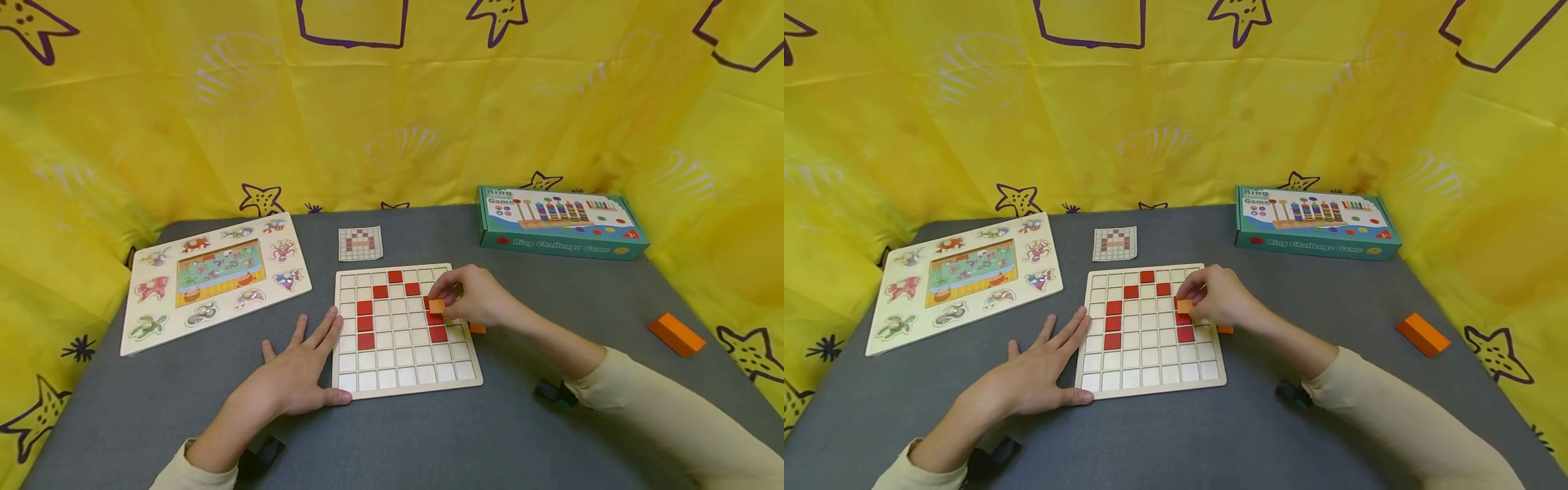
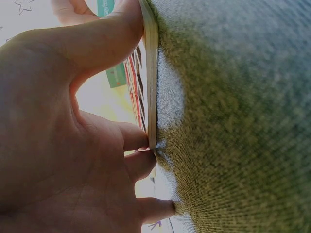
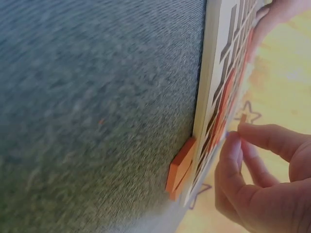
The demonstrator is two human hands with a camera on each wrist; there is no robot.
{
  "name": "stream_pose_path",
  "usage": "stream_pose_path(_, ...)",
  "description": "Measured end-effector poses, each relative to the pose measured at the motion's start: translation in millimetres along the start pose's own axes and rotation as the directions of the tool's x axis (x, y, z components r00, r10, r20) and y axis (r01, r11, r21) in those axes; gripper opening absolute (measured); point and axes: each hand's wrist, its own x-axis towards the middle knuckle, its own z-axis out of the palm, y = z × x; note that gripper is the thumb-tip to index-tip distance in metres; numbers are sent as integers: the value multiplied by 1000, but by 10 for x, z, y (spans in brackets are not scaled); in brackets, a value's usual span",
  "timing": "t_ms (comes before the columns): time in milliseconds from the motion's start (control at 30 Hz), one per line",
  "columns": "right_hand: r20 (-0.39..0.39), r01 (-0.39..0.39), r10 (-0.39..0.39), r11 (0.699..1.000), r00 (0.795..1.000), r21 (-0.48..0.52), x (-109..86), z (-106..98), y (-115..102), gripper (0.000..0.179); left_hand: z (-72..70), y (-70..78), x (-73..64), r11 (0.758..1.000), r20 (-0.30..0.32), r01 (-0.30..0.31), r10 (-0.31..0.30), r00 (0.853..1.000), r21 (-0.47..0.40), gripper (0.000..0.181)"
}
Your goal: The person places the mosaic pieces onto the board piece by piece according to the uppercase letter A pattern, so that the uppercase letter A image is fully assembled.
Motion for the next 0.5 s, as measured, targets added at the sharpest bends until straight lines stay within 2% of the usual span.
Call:
stream_pose_path(267,34,-9,10,1000,999,-3,76,107,-117,28,4,-10,2,1000,6,4,-4,1000,9,125)
stream_pose_path(500,59,41,-42,999,997,19,123,215,-213,26,-5,6,3,1000,-2,1,-1,1000,10,125)
